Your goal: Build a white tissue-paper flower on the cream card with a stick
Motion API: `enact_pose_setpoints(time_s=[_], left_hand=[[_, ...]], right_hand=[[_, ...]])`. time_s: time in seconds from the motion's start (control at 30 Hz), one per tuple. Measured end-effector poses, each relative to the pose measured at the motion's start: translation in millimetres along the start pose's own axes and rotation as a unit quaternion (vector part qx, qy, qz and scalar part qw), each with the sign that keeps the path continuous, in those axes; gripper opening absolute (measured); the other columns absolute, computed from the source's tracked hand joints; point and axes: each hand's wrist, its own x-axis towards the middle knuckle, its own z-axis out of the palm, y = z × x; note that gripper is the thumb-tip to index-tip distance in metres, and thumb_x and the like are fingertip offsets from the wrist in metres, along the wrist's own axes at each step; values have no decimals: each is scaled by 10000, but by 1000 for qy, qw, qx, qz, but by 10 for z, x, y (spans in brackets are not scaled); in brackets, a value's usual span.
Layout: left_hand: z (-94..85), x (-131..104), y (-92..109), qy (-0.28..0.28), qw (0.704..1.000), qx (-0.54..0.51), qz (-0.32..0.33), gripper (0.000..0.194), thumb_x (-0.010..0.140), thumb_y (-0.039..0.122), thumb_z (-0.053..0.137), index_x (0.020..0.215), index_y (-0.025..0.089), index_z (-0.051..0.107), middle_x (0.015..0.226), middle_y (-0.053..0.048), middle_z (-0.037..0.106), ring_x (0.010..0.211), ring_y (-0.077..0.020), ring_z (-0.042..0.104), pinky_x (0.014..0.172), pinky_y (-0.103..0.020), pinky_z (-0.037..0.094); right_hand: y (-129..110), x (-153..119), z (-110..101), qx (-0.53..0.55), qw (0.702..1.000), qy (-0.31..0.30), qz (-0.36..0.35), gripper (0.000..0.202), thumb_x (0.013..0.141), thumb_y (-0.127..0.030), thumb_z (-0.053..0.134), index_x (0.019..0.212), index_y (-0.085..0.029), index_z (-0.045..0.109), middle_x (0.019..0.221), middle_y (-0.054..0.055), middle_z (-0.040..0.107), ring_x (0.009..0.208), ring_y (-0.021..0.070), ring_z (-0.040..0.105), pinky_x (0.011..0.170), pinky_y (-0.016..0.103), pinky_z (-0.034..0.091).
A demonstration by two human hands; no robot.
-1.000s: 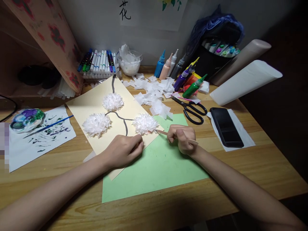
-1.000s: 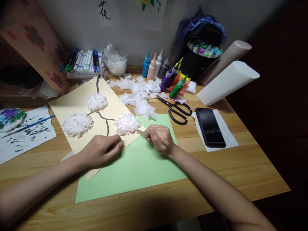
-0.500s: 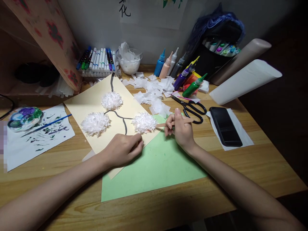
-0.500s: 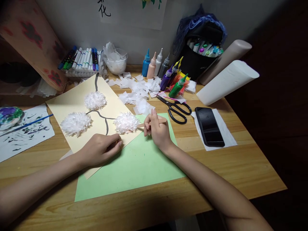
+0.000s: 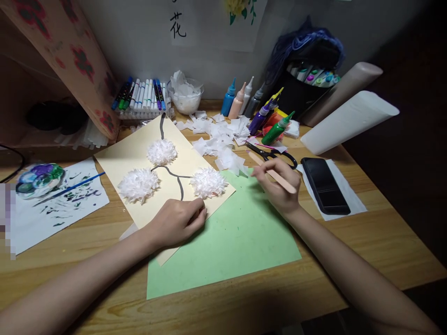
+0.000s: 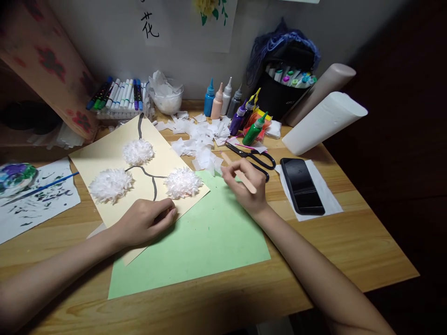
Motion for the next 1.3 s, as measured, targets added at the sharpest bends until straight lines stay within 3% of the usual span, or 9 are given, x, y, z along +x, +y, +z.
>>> enact_pose_setpoints(time_s=[0.17, 0.37, 0.47, 0.53, 0.63, 0.77, 0.9, 1.13, 1.3], left_hand=[[2, -4, -5, -4, 1000, 3, -7, 204, 898, 266, 387, 750, 179, 497, 495, 58, 475, 418, -79, 398, 459, -213, 280], [0, -9, -2, -5, 1000, 3, -5, 209, 903, 271, 380, 754, 180, 496, 500, 59, 475, 427, -79, 401, 465, -213, 280], [2, -7, -2, -3, 1000, 4, -2, 209, 903, 268, 378, 760, 178, 501, 501, 57, 482, 427, -80, 406, 465, -213, 281], [4, -4, -4, -1, 1000, 4, 1, 211, 904, 267, 377, 763, 178, 505, 503, 55, 490, 427, -80, 410, 466, -213, 282], [8, -6, -8, 3, 1000, 5, 4, 208, 904, 264, 379, 767, 177, 509, 505, 55, 499, 425, -79, 413, 464, -212, 281], [15, -14, -8, 6, 1000, 7, 3, 209, 903, 268, 384, 770, 175, 517, 504, 54, 501, 424, -79, 420, 460, -209, 283], [21, -13, -7, 6, 1000, 6, 2, 222, 904, 275, 384, 756, 173, 515, 495, 54, 491, 417, -78, 415, 453, -210, 281], [10, 0, -7, 8, 1000, 14, 4, 232, 905, 276, 383, 745, 172, 515, 488, 55, 479, 414, -79, 405, 453, -215, 278], [7, -5, 4, 5, 1000, 6, 5, 227, 905, 274, 384, 750, 169, 514, 497, 52, 491, 419, -77, 416, 454, -212, 280]], right_hand=[[121, 76, 46, -118, 987, -99, -42, 128, 750, -196, 632, 854, -197, 559, 893, 49, 680, 822, 199, 650, 721, 318, 500], [186, 112, -37, -160, 986, 39, -10, 101, 743, -133, 598, 809, -199, 560, 800, 26, 667, 757, 197, 649, 704, 327, 493], [175, 163, -98, -106, 989, 99, 10, 105, 736, -154, 634, 797, -204, 564, 795, 21, 653, 743, 188, 646, 695, 322, 501], [128, 179, -116, -28, 994, 98, 30, 111, 738, -179, 659, 779, -205, 559, 795, 22, 647, 738, 176, 646, 681, 307, 513], [-7, 130, -86, 92, 994, -4, 57, 135, 740, -200, 684, 762, -200, 551, 800, 23, 653, 736, 158, 652, 671, 284, 529], [-209, -59, 52, 183, 965, -181, 50, 118, 765, -201, 669, 772, -184, 553, 802, 32, 664, 743, 148, 660, 686, 277, 537], [-280, -214, 198, 117, 961, -252, -9, 43, 808, -183, 614, 813, -186, 572, 801, 35, 667, 753, 148, 642, 678, 274, 515], [-213, -219, 316, -20, 983, -168, -65, 84, 798, -150, 589, 797, -201, 523, 734, 12, 607, 681, 145, 581, 603, 257, 454], [-227, -177, 248, -23, 987, -115, -113, 99, 804, -228, 606, 802, -205, 509, 711, 18, 581, 657, 152, 556, 603, 276, 445]])
